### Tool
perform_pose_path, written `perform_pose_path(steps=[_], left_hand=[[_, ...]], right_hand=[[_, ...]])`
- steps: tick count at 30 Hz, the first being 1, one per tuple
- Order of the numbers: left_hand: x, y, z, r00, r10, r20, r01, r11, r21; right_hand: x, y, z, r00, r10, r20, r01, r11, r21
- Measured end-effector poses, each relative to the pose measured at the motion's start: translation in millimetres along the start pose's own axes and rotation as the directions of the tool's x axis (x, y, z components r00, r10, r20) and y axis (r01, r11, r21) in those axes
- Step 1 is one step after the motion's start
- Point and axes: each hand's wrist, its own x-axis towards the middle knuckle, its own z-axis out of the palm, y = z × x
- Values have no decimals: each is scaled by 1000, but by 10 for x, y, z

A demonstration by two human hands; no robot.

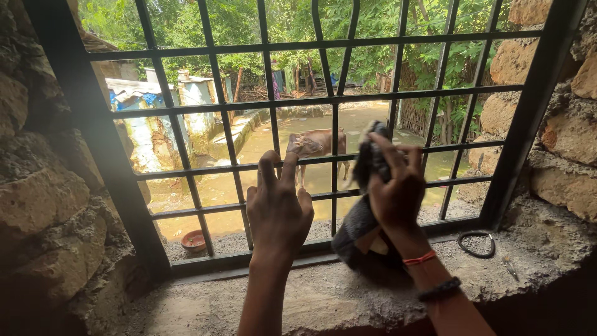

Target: The person wipes the interior surface of a window with a cloth. The camera is positioned inside a room looking out through a barred window onto a flooded outdoor area where a cow is standing. The person repeatedly wipes the glass panes and the metal bars of the window frame.

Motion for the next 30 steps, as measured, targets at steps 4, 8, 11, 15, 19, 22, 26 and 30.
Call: perform_pose_path(steps=[4, 8, 11, 15, 19, 22, 26, 30], left_hand=[[18, 27, -3, 998, 26, -49, -27, 1000, -5], [3, 39, 47, 999, 32, -39, -32, 999, 16], [8, 8, 87, 995, 52, -83, -53, 999, -4], [-11, -6, 146, 988, 72, -139, -71, 997, 6], [-4, -105, 101, 990, 73, -118, -71, 997, 23], [-11, -163, 73, 998, 34, -59, -35, 999, -5], [-19, -175, 81, 991, 39, -127, -44, 998, -37], [-16, -194, 108, 980, 79, -182, -84, 996, -22]], right_hand=[[5, 530, -209, 991, -82, -101, 71, 992, -109], [108, 898, -370, 976, 70, -206, -108, 978, -179], [101, 1056, -361, 967, 129, -218, -171, 967, -187], [-3, 1374, -222, 941, 198, -275, -230, 969, -87], [43, 1851, -62, 897, 22, -441, 14, 997, 78], [27, 2155, -94, 893, 50, -447, -18, 997, 76], [10, 2357, -206, 923, 114, -368, -131, 991, -21], [68, 2307, -215, 912, 85, -401, -121, 990, -66]])
